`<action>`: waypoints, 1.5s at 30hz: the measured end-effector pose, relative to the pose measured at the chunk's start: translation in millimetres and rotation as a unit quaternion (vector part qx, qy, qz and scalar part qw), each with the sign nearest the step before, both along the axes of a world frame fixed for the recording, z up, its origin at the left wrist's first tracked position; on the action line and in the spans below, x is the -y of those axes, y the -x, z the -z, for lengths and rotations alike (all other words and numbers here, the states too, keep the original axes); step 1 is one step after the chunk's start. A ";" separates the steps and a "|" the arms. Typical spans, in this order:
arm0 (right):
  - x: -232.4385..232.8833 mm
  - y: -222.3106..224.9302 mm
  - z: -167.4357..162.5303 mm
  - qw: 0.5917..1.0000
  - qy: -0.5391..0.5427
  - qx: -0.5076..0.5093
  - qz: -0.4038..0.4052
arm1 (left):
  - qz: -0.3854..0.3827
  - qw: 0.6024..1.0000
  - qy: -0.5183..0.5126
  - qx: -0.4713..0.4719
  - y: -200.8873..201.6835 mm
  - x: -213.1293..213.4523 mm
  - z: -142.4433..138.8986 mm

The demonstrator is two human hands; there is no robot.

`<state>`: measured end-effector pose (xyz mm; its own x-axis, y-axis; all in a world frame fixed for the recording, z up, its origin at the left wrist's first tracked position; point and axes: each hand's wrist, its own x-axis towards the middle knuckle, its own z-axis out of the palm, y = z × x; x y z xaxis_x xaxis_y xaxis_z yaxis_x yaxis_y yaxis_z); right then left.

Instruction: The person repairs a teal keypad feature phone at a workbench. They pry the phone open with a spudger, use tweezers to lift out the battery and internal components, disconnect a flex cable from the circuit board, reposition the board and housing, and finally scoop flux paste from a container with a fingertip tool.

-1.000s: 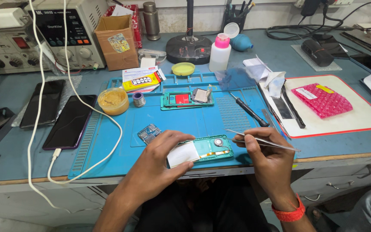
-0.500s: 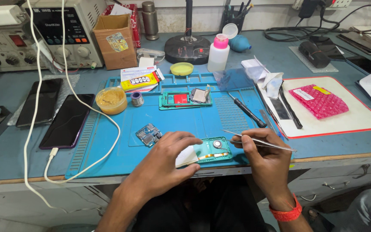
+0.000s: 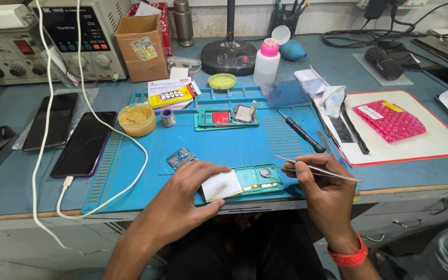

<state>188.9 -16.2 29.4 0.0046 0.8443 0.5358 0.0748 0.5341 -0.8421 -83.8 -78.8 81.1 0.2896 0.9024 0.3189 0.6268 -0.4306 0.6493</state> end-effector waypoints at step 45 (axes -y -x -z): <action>2.9 2.0 -0.8 1.000 -0.008 -0.030 -0.003 | -0.006 0.995 -0.082 0.051 -25.3 -16.1 3.3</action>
